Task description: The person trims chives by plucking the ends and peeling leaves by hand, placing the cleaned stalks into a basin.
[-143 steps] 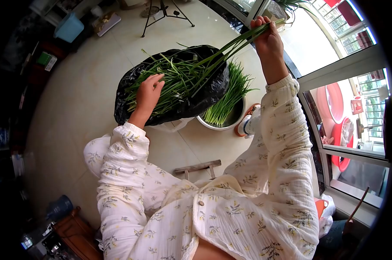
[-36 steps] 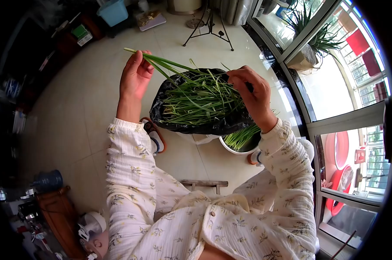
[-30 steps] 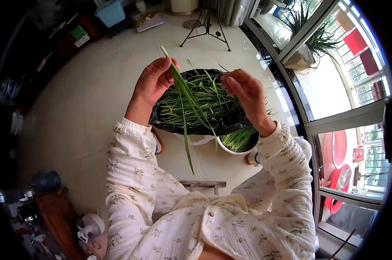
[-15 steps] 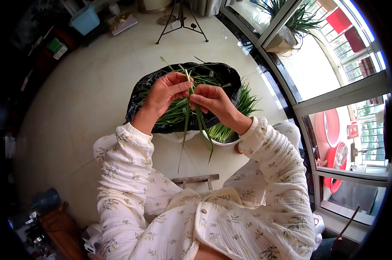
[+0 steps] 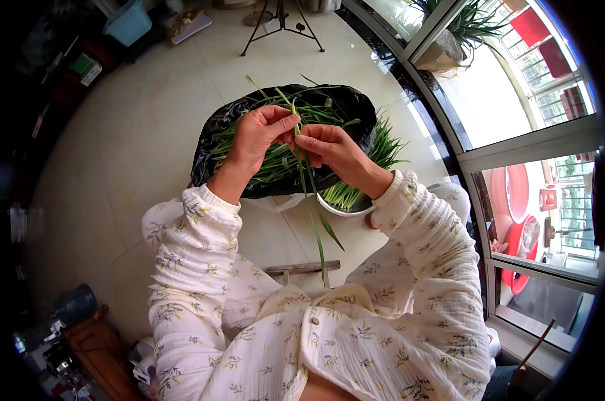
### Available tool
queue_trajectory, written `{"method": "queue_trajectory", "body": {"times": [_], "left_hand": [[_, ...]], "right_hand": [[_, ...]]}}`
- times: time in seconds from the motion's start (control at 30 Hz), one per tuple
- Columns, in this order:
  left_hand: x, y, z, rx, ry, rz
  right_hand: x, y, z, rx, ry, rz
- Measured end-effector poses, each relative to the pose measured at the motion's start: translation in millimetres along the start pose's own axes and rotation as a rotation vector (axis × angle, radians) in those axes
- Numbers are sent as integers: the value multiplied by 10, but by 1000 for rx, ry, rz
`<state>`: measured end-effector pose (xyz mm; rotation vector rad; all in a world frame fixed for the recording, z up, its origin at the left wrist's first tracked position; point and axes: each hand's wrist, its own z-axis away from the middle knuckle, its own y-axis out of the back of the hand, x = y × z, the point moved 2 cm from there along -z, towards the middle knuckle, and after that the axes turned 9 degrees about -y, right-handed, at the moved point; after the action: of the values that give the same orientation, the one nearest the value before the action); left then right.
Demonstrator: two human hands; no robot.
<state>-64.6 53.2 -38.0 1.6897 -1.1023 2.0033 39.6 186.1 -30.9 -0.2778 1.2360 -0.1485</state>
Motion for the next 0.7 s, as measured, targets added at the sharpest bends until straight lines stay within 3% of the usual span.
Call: {"method": "queue_trajectory", "body": {"times": [0.33,0.63,0.7], "left_hand": [[-80,-40,50,-31,109,-20],[-233,-86,52,-42,25,-194],[-244,-54,36,-50,28,-187]], "right_hand": [[120,99,41,-1,-84,-42],[158,100,80,147,33,299],[132,92,99,122,6,236]]}}
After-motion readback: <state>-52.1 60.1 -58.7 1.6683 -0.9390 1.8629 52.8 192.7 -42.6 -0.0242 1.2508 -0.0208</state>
